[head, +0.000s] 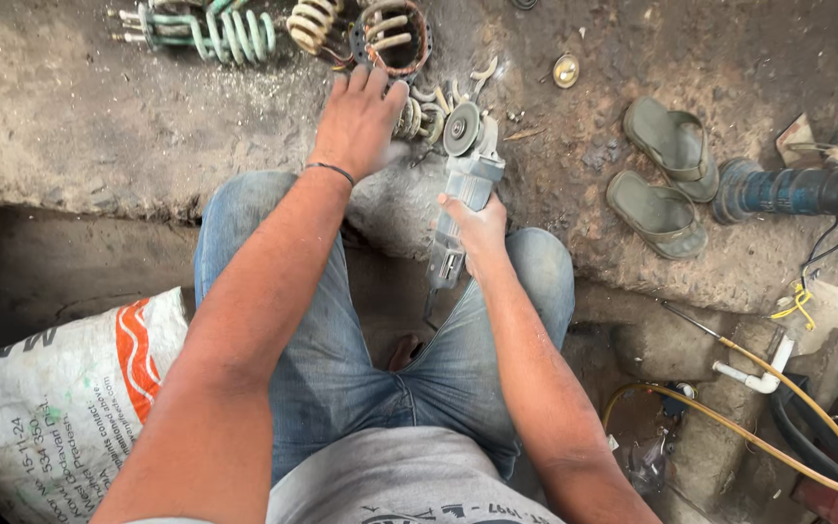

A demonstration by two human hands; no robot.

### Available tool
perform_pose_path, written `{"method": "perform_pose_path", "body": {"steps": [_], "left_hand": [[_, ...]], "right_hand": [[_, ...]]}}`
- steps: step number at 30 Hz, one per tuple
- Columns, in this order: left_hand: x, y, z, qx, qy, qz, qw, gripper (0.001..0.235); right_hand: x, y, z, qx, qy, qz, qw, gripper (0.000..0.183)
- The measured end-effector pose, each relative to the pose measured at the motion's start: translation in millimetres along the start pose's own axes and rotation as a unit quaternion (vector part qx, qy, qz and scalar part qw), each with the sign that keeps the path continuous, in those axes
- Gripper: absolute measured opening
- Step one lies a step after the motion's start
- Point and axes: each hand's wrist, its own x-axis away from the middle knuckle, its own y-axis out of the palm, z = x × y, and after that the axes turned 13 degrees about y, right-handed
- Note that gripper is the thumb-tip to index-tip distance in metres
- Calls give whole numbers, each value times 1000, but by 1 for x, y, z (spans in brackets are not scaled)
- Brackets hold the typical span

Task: The person sits on the floor and uses an angle grinder to cut and grind small metal parts, likely from vehicle suspension springs. The person handles the parts one at a time, grinding them into smaller pieces.

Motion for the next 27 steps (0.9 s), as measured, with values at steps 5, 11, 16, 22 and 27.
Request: {"method": "perform_pose_path", "body": {"steps": [5,11,16,22,27], "left_hand": [[6,-1,0,20,-18,-24,999,22],[0,-10,6,50,-67,-115,990,46],[-2,-10,9,36,-72,-115,990,27],[2,-2,5,24,-63,-70,995,20],[1,0,6,26,-68,-90,993,22]], "right_hand": [[6,4,1,33,8,20,999,41],[4,7,3,110,-17,59,992,40],[0,9,2,104,12,68,992,43],[-8,11,2,99,-2,57,993,41],[-9,14,1,90,17,56,994,39]]}}
